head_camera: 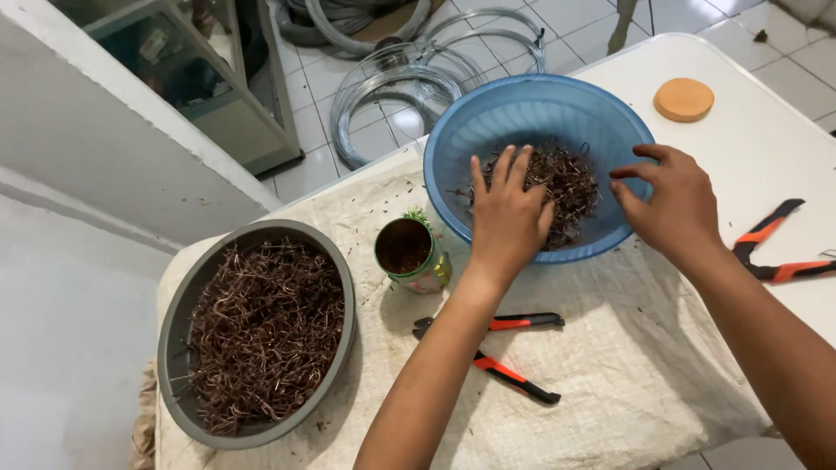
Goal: Sorting and trimming small dried stems from a bowl into other containers using pliers
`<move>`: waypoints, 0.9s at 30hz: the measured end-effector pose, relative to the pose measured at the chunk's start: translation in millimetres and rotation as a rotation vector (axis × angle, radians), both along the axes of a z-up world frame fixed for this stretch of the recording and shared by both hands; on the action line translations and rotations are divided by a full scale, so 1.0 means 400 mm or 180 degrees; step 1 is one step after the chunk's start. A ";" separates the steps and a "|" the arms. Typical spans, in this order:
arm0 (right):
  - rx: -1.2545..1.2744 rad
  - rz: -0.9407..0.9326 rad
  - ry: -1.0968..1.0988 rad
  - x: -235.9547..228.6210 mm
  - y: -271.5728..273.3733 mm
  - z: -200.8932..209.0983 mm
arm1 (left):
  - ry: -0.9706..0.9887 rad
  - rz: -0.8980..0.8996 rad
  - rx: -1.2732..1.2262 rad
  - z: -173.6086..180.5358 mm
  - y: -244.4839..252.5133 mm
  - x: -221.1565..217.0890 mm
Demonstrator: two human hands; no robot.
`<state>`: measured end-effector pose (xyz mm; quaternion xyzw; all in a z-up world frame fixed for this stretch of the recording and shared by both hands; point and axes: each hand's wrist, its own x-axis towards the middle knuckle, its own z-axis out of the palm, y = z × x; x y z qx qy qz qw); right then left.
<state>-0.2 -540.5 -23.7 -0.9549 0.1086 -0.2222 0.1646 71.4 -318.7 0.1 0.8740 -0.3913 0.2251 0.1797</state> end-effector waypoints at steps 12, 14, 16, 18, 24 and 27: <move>-0.0984 0.0323 -0.0579 0.012 -0.001 -0.046 | 0.0081 0.0026 -0.1108 0.000 0.099 -0.057; -0.0928 0.0555 -0.0892 0.021 0.061 -0.013 | 0.0357 0.0070 -0.1292 0.016 0.157 -0.083; -0.0690 0.1037 -0.0895 0.029 0.170 0.046 | 0.0173 0.0319 -0.1354 0.032 0.243 -0.112; -0.0445 0.1481 -0.0825 0.029 0.282 0.086 | 0.0042 0.0537 -0.1393 0.041 0.336 -0.155; -0.0237 0.2396 0.0012 0.070 0.600 0.139 | 0.0498 0.1664 -0.1130 0.098 0.611 -0.238; -0.0403 0.2911 -0.0433 0.091 0.736 0.136 | 0.0558 0.2141 -0.0743 0.093 0.720 -0.256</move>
